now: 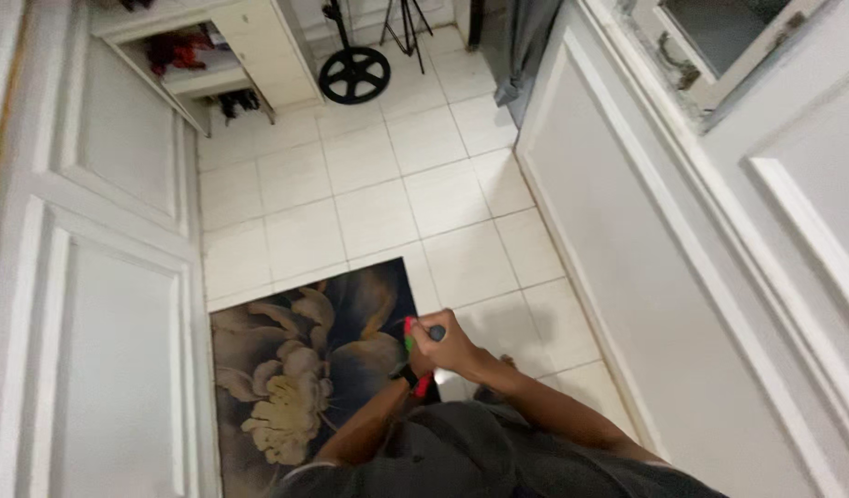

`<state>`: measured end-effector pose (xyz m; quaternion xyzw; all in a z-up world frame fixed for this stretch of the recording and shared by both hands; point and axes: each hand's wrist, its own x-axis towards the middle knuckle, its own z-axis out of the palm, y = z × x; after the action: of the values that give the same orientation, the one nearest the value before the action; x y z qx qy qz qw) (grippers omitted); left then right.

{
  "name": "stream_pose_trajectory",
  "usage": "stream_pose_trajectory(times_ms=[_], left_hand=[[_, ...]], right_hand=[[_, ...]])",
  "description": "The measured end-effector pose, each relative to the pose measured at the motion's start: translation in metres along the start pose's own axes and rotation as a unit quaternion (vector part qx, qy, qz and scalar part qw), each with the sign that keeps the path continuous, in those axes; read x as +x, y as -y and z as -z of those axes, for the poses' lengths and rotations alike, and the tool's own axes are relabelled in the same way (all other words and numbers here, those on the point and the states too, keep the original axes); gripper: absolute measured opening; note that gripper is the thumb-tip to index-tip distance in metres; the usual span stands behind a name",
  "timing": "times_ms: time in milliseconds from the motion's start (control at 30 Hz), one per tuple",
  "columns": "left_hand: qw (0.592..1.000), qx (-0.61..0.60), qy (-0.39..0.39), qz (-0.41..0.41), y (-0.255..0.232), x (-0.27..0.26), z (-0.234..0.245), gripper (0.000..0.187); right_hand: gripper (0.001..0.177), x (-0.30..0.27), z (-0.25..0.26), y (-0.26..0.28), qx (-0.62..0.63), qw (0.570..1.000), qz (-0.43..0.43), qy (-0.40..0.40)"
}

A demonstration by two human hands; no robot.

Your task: The person sweeps the tiled floor and multiple area rugs in a hallway and living room using a broom.

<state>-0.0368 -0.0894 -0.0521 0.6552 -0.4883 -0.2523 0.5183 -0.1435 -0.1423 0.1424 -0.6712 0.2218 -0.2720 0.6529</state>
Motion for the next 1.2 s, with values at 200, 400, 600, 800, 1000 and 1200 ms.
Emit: stream_pose_trajectory(times_ms=[200, 400, 600, 800, 1000, 1200], left_hand=[[0.985, -0.128, 0.075, -0.085, -0.024, 0.024, -0.064, 0.011], [0.967, -0.169, 0.149, -0.117, -0.048, 0.073, -0.143, 0.011], [0.95, -0.216, 0.066, -0.215, -0.12, 0.1, -0.147, 0.013], [0.96, 0.015, 0.083, -0.266, -0.104, 0.141, -0.096, 0.016], [0.982, 0.148, -0.048, 0.11, -0.06, 0.145, -0.044, 0.01], [0.97, 0.219, -0.082, 0.07, -0.011, 0.165, -0.005, 0.01]], right_hand=[[0.039, -0.002, 0.063, -0.002, -0.041, 0.994, 0.009, 0.098], [0.035, 0.0, 0.094, -0.012, -0.21, 0.96, 0.132, 0.13], [0.033, -0.004, 0.139, 0.027, -0.172, 0.948, 0.247, 0.099], [0.037, 0.031, 0.18, 0.032, -0.038, 0.981, 0.178, 0.063], [0.042, 0.081, 0.187, 0.004, 0.133, 0.988, 0.063, -0.042], [0.046, 0.13, 0.161, -0.033, 0.223, 0.97, 0.061, -0.081]])
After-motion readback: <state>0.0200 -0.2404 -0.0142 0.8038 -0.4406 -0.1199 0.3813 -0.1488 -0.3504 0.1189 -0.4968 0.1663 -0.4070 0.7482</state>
